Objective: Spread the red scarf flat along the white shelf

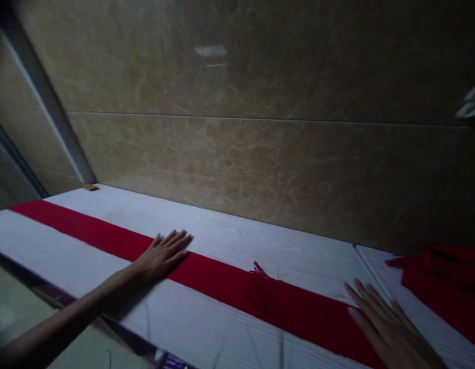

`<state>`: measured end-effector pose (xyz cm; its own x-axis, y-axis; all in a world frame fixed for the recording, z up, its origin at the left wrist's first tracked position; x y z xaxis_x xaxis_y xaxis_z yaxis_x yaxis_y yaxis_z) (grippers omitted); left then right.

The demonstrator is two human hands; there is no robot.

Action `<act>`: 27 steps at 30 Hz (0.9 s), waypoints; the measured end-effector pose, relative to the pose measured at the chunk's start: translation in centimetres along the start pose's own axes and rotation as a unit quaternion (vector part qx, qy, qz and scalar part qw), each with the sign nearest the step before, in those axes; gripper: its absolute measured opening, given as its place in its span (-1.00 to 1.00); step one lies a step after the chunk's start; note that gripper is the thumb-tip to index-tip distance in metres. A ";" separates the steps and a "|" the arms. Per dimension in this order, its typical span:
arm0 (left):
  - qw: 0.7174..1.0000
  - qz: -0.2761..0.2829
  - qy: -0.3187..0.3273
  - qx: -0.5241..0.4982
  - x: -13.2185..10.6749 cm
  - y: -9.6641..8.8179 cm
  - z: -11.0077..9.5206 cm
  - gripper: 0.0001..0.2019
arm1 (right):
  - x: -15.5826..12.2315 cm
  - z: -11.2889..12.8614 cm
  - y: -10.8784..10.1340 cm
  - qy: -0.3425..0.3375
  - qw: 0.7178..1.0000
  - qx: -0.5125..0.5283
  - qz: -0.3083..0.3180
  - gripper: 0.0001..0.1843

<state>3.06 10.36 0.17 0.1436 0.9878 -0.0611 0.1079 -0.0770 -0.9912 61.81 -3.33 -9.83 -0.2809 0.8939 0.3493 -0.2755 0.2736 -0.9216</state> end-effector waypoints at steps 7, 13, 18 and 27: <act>0.999 -0.002 0.011 0.033 0.8 0.9 0.4 -0.41 | 2.0 5.3 -3.8 0.088 0.995 0.009 0.044 -0.17; 0.975 -0.028 0.186 -0.118 -2.3 -2.3 -11.0 -0.53 | 0.4 3.4 -7.1 0.154 0.983 -0.027 -0.100 -0.19; 0.936 0.021 0.321 -0.147 -4.0 -2.5 -21.5 -0.68 | 0.3 4.2 -7.4 0.162 0.980 -0.074 -0.086 -0.27; 0.950 0.043 0.308 -0.016 -2.2 0.3 -28.1 -0.70 | 2.2 7.2 -5.1 0.190 0.978 -0.083 0.025 -0.31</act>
<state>30.42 4.32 3.36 0.7003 0.7120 -0.0517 0.0982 -0.1679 -0.9809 56.00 -5.28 -3.13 0.0798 0.9667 0.2430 -0.1089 0.2508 -0.9619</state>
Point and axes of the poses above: each hand's wrist, its own x-axis towards the middle knuckle, its own y-axis out of the palm, z = x × y, the point moved 7 cm from there along x, towards the middle knuckle, and after that the axes turned 13 degrees about -y, right-handed, at the moved point
